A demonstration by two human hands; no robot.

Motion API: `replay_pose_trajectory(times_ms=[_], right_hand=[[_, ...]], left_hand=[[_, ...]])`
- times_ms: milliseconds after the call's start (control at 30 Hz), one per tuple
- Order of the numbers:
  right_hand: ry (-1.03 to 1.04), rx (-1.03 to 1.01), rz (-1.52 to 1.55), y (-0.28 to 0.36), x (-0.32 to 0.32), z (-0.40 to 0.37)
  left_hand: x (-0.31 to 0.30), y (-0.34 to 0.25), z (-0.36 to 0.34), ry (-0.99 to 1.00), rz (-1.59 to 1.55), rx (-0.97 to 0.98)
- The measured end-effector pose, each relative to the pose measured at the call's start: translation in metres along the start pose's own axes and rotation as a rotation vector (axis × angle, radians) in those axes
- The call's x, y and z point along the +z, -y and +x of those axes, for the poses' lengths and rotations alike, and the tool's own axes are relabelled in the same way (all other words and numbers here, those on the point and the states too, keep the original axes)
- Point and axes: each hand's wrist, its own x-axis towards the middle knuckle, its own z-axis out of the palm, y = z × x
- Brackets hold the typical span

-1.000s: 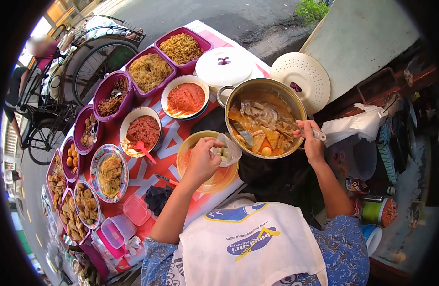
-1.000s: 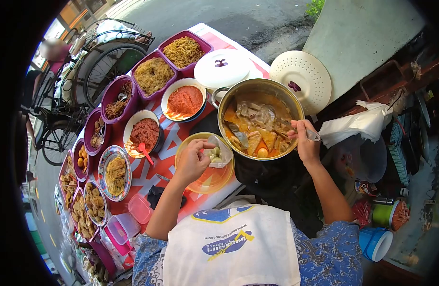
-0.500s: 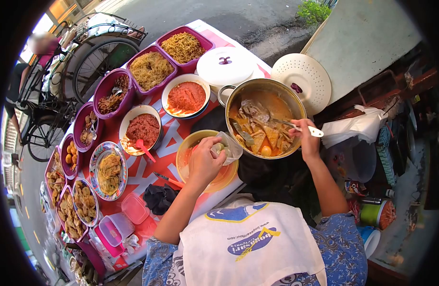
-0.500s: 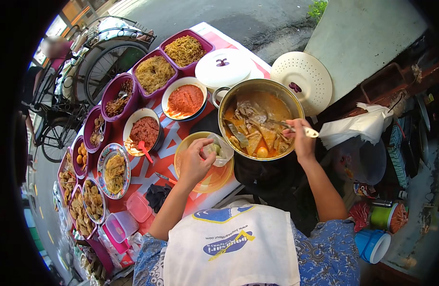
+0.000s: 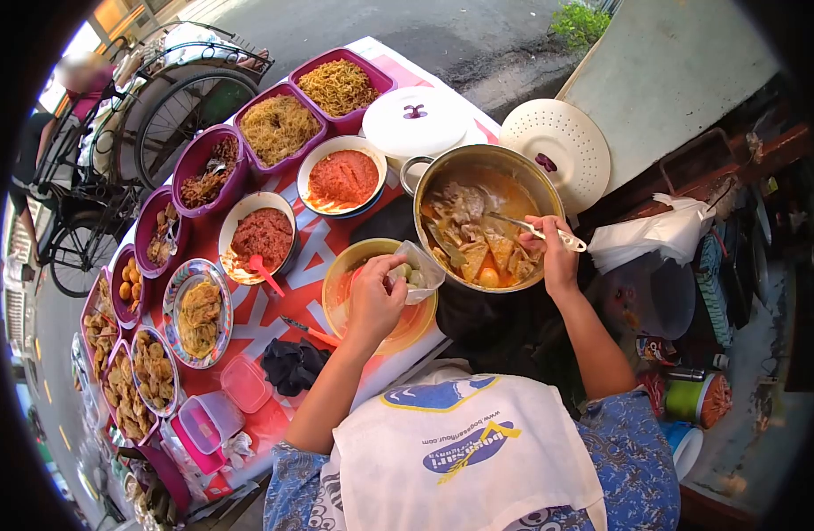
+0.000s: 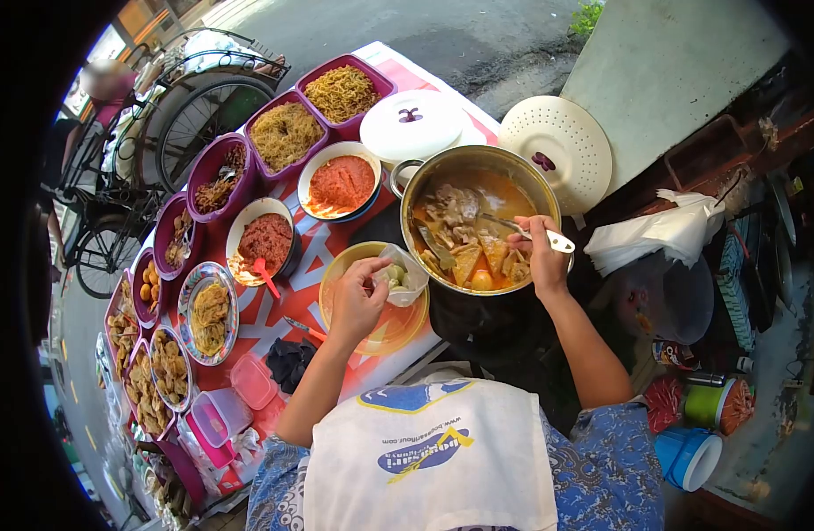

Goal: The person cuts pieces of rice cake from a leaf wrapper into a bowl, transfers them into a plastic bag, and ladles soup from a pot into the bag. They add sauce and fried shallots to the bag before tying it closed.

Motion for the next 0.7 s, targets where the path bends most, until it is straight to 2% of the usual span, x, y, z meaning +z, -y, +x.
replay_pose_trajectory(times_ms=[133,200,267,333,600,700], right_hand=[[0.023,-0.069,-0.052,0.005,0.017,-0.003],[0.074,-0.189,-0.172,-0.007,0.026,-0.001],[0.056,-0.184,-0.140,-0.010,0.032,0.005],[-0.073,0.017,0.163,-0.009,0.032,0.014],[-0.150,0.147,0.339,-0.008,0.001,0.019],[-0.103,0.094,0.364,0.004,-0.010,0.010]], left_hand=[[0.003,0.002,-0.002,-0.017,-0.005,0.022],[0.004,0.001,-0.003,-0.022,-0.004,0.023],[0.003,0.000,-0.003,-0.021,-0.002,0.021],[0.002,0.001,-0.004,-0.023,0.002,0.016],[0.000,0.003,-0.005,-0.035,-0.001,0.021],[-0.001,0.002,-0.005,-0.038,-0.029,0.016]])
